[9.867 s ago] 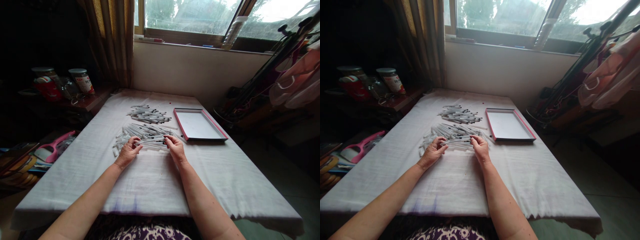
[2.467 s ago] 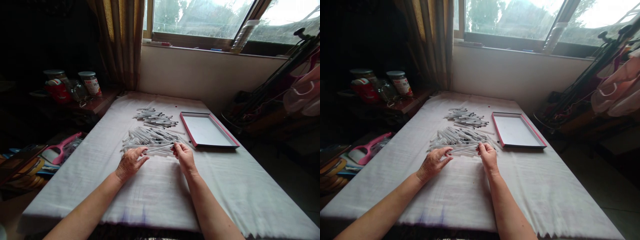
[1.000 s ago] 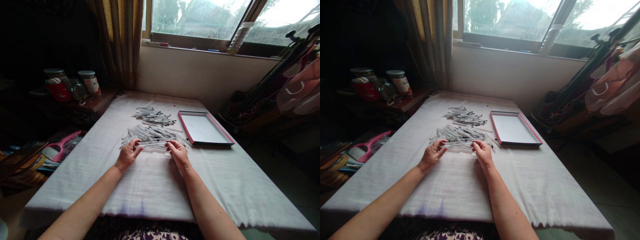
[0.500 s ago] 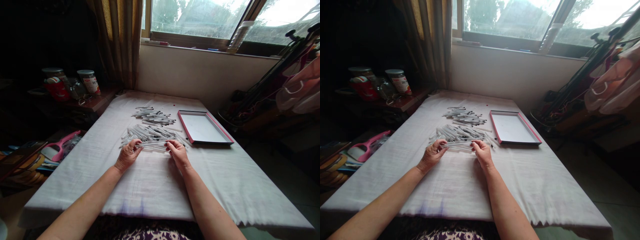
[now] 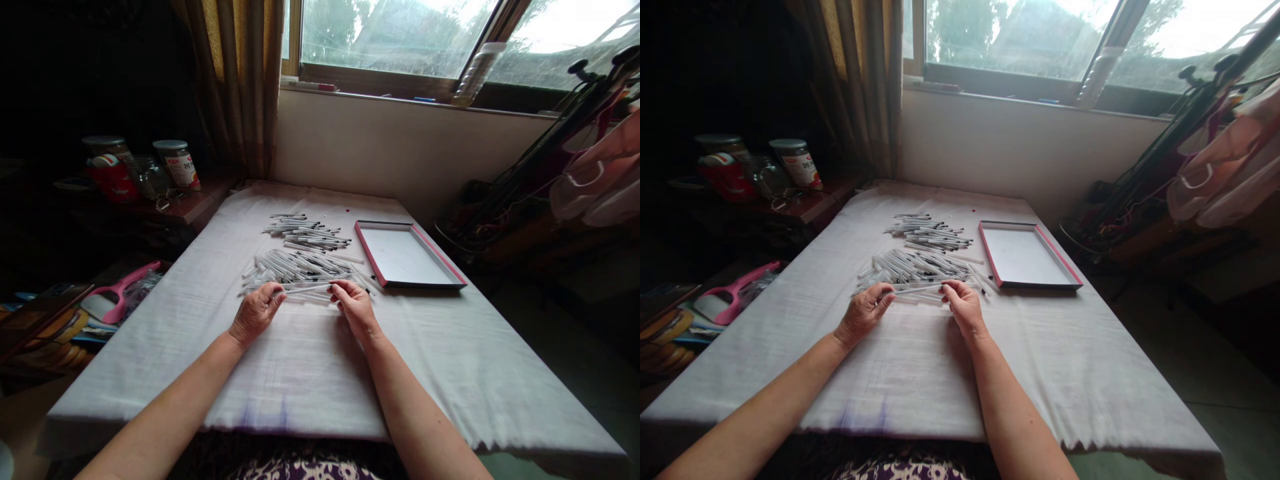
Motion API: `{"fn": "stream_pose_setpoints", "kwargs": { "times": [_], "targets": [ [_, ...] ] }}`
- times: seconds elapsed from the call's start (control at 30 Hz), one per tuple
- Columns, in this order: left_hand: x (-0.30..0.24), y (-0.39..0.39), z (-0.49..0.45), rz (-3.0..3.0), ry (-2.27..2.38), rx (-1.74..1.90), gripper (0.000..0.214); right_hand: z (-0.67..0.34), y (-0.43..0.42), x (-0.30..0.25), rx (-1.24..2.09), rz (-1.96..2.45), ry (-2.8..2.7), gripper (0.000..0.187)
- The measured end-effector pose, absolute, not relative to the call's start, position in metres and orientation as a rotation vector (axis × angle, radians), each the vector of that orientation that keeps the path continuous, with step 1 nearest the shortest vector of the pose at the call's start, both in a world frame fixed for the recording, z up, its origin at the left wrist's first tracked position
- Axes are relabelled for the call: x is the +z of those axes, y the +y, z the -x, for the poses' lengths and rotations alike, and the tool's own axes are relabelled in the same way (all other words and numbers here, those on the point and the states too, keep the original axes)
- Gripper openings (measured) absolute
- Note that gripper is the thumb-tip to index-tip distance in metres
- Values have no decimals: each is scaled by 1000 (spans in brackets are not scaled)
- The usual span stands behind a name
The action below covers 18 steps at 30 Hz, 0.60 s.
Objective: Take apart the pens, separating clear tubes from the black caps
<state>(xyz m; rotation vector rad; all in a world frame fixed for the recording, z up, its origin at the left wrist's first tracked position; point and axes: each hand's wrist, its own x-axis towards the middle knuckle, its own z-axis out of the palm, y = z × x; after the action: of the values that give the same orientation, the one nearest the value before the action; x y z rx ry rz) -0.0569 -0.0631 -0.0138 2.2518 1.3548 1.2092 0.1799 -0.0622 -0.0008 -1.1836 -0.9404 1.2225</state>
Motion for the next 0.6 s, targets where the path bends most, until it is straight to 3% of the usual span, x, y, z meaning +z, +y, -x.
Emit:
{"fn": "stream_pose_setpoints", "kwargs": {
  "times": [0.37,0.6],
  "targets": [
    [-15,-63,58,-2328,1364,1248,25,-184,-60,-5,1146,1198,-985,36],
    [-12,-62,61,-2271,1491,1258,33,-198,-40,-6,629,1323,-1298,25]
  ]
}}
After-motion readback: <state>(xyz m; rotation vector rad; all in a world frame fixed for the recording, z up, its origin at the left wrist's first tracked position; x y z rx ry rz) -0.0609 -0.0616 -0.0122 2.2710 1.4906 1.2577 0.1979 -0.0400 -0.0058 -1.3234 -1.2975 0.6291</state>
